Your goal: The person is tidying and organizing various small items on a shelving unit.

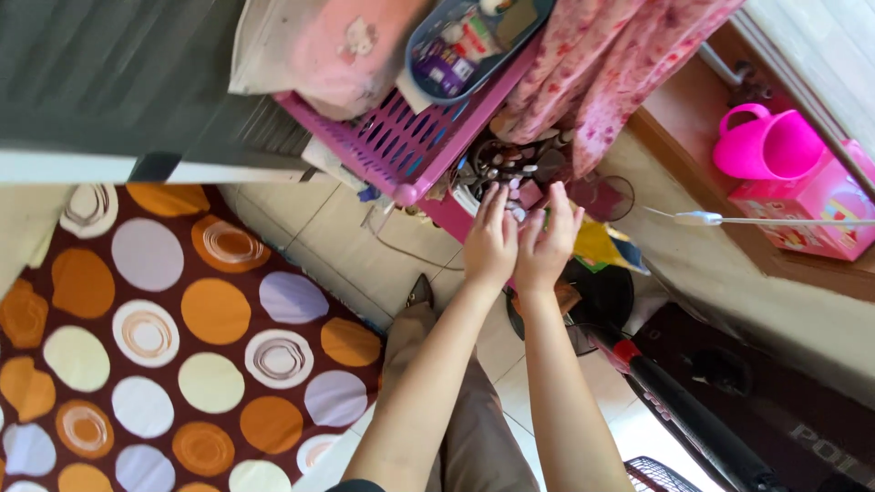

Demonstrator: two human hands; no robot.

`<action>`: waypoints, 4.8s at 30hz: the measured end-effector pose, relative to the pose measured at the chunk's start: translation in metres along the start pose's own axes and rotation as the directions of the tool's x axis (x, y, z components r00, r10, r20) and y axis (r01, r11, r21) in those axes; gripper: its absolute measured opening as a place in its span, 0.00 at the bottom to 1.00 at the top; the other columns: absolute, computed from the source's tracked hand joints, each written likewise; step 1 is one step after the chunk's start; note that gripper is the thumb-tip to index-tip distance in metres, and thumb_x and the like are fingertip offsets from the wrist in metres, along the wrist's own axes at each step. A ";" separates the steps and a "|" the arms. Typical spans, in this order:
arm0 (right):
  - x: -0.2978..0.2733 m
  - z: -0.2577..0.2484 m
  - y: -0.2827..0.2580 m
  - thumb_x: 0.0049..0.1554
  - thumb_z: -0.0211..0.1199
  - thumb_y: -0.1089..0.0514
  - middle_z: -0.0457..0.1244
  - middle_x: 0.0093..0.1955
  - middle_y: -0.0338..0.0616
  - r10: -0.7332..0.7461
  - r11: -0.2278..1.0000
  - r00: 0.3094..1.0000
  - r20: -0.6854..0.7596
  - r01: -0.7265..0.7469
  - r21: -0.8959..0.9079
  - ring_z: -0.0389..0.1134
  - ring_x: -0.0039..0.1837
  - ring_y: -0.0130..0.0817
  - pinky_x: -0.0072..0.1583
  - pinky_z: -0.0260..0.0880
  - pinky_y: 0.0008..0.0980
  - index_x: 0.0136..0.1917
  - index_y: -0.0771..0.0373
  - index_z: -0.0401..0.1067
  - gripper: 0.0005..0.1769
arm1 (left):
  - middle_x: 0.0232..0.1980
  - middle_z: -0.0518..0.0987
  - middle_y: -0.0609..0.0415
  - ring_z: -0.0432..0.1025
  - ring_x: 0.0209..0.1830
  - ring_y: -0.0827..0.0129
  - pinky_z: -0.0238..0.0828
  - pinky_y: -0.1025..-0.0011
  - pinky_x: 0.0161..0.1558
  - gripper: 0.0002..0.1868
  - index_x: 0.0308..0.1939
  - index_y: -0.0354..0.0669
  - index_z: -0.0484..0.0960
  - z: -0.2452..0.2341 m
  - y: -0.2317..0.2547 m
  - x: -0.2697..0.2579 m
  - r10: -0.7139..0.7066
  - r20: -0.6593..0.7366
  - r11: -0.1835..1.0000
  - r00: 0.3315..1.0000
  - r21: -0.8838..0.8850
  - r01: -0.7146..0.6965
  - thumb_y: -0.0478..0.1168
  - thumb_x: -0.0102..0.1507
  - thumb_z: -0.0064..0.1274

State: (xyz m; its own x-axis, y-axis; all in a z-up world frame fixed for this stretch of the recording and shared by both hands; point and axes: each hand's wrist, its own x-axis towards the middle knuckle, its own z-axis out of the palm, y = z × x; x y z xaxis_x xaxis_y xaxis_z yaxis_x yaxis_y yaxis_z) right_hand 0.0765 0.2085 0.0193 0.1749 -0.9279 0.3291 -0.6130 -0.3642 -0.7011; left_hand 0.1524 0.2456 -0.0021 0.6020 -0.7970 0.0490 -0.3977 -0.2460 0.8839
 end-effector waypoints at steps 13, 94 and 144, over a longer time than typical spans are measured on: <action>-0.104 0.039 -0.001 0.62 0.54 0.63 0.61 0.74 0.55 -0.103 0.990 0.913 0.394 0.132 -0.048 0.60 0.75 0.51 0.79 0.47 0.57 0.74 0.66 0.62 0.27 | 0.71 0.73 0.42 0.72 0.66 0.48 0.72 0.58 0.61 0.22 0.67 0.39 0.73 -0.039 -0.092 -0.095 -0.247 -0.060 0.962 0.967 0.108 0.252 0.37 0.68 0.44; -0.252 0.205 -0.027 0.65 0.49 0.47 0.51 0.80 0.59 -0.326 0.840 0.686 0.650 0.526 -0.133 0.50 0.82 0.52 0.79 0.38 0.60 0.79 0.71 0.52 0.37 | 0.81 0.54 0.43 0.48 0.82 0.53 0.43 0.55 0.77 0.36 0.77 0.37 0.56 -0.153 -0.282 -0.157 -0.313 -0.165 0.730 0.935 0.588 0.348 0.48 0.68 0.46; -0.275 0.543 0.179 0.62 0.59 0.45 0.59 0.69 0.60 -0.372 0.912 0.915 0.159 0.392 -0.121 0.58 0.71 0.59 0.74 0.52 0.54 0.72 0.69 0.60 0.33 | 0.81 0.54 0.43 0.45 0.82 0.53 0.44 0.54 0.77 0.34 0.77 0.37 0.56 -0.022 -0.621 -0.012 -0.060 -0.296 0.804 0.953 0.552 0.222 0.52 0.71 0.37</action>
State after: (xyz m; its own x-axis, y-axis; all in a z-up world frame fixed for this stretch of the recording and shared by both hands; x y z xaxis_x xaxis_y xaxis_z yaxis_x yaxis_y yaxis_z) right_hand 0.3372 0.3553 -0.5398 0.5106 -0.7259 0.4607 -0.5837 -0.6861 -0.4342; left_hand 0.4078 0.4198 -0.5409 0.8028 -0.5816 0.1316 -0.5681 -0.6789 0.4651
